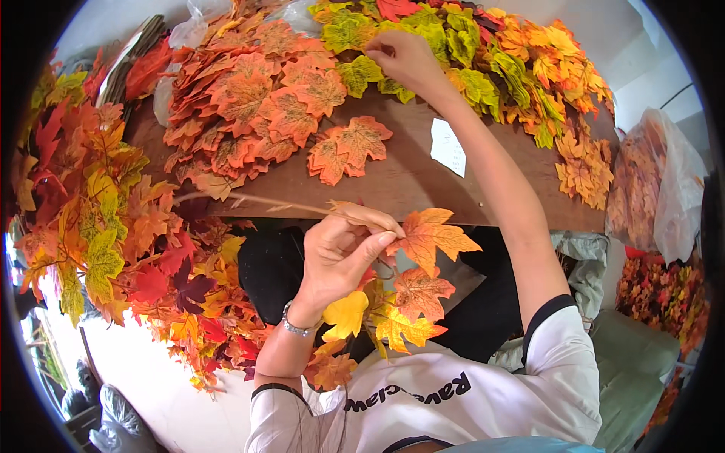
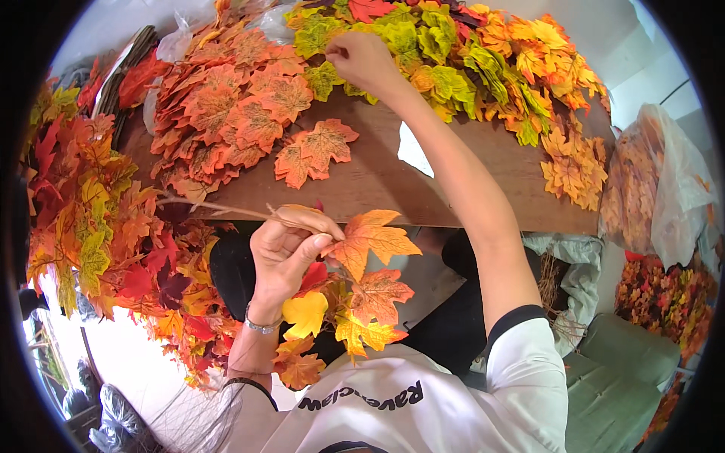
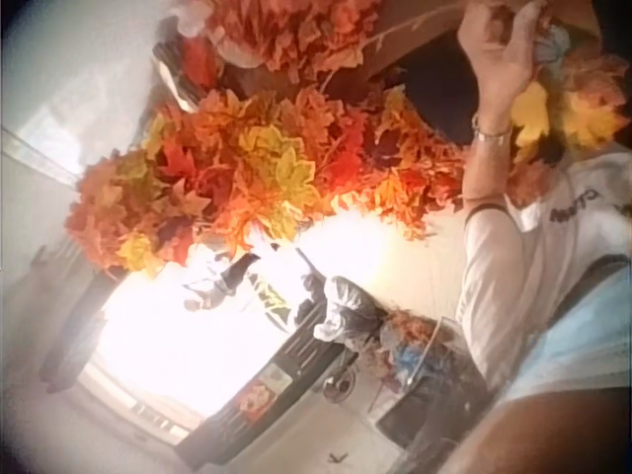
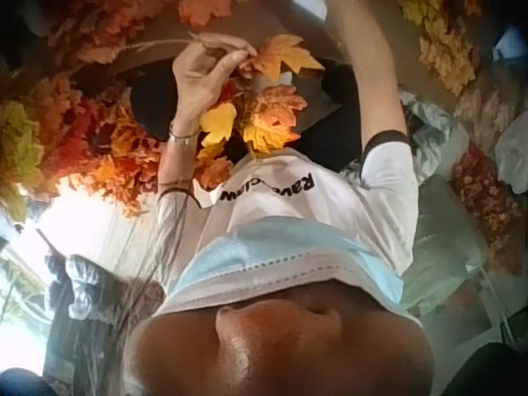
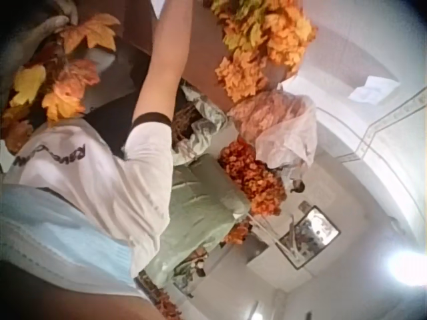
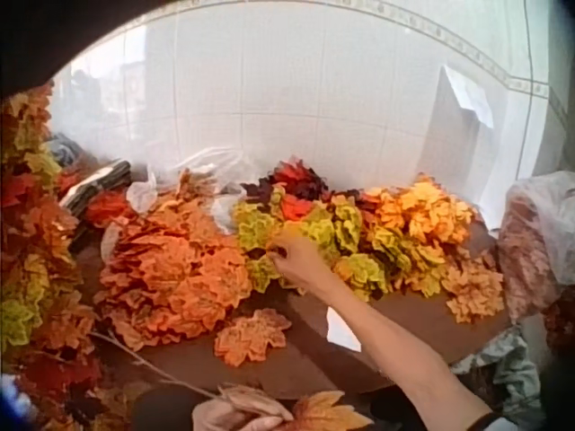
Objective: Assembling artificial autumn leaf garlands by attaching individual leaves to a plastic vine.
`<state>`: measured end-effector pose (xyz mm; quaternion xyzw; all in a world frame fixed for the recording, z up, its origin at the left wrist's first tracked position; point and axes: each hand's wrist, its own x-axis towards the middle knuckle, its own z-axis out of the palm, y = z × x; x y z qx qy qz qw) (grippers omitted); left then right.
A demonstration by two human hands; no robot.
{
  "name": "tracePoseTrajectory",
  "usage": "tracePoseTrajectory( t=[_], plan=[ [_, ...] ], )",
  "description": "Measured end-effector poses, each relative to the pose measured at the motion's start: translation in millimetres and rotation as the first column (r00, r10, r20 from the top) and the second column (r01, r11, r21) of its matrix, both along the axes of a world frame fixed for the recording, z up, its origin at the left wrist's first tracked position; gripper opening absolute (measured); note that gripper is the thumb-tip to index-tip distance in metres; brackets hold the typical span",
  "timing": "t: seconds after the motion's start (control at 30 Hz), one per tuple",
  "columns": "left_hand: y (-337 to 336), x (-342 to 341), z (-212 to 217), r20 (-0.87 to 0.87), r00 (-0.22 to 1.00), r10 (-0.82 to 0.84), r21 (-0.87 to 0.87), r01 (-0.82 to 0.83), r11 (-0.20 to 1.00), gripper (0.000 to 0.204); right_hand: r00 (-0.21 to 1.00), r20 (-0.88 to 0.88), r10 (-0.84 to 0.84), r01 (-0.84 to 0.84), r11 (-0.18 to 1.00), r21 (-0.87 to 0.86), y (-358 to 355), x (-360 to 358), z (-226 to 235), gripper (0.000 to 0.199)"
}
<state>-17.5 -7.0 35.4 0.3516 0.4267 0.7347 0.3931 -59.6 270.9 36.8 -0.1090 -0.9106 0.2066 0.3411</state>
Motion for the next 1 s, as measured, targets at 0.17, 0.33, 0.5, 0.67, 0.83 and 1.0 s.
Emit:
tracePoseTrajectory(
  t=[0.17, 0.33, 0.5, 0.67, 0.83, 1.0],
  plan=[
    [2, -4, -4, -0.066, 0.998, -0.001, 0.037, 0.003, 0.999, 0.008, 0.978, 0.201, 0.062, -0.170, 0.793, 0.584, 30, -55, -11, 0.014],
    [-3, -9, -5, -0.017, 1.000, -0.002, 0.005, 0.003, 1.000, 0.008, 0.906, 0.423, 0.012, -0.358, 0.552, 0.753, 40, -78, -27, 0.008],
    [-6, -11, -5, 0.033, 0.999, 0.019, -0.021, -0.018, 1.000, 0.009, 0.854, 0.519, 0.037, -0.467, 0.494, 0.733, 52, -90, -38, 0.009],
    [-7, -11, -3, 0.022, 1.000, 0.009, -0.073, -0.007, 0.997, 0.009, 0.811, 0.574, 0.111, -0.551, 0.471, 0.688, 55, -94, -43, 0.008],
    [-5, -11, -5, 0.015, 0.999, 0.039, -0.045, -0.038, 0.998, 0.010, 0.738, 0.672, 0.060, -0.610, 0.484, 0.627, 54, -94, -42, 0.011],
    [-9, -14, -4, 0.041, 0.998, 0.048, -0.041, -0.046, 0.998, 0.010, 0.673, 0.738, -0.059, -0.631, 0.475, 0.613, 49, -89, -37, 0.016]
  ],
)
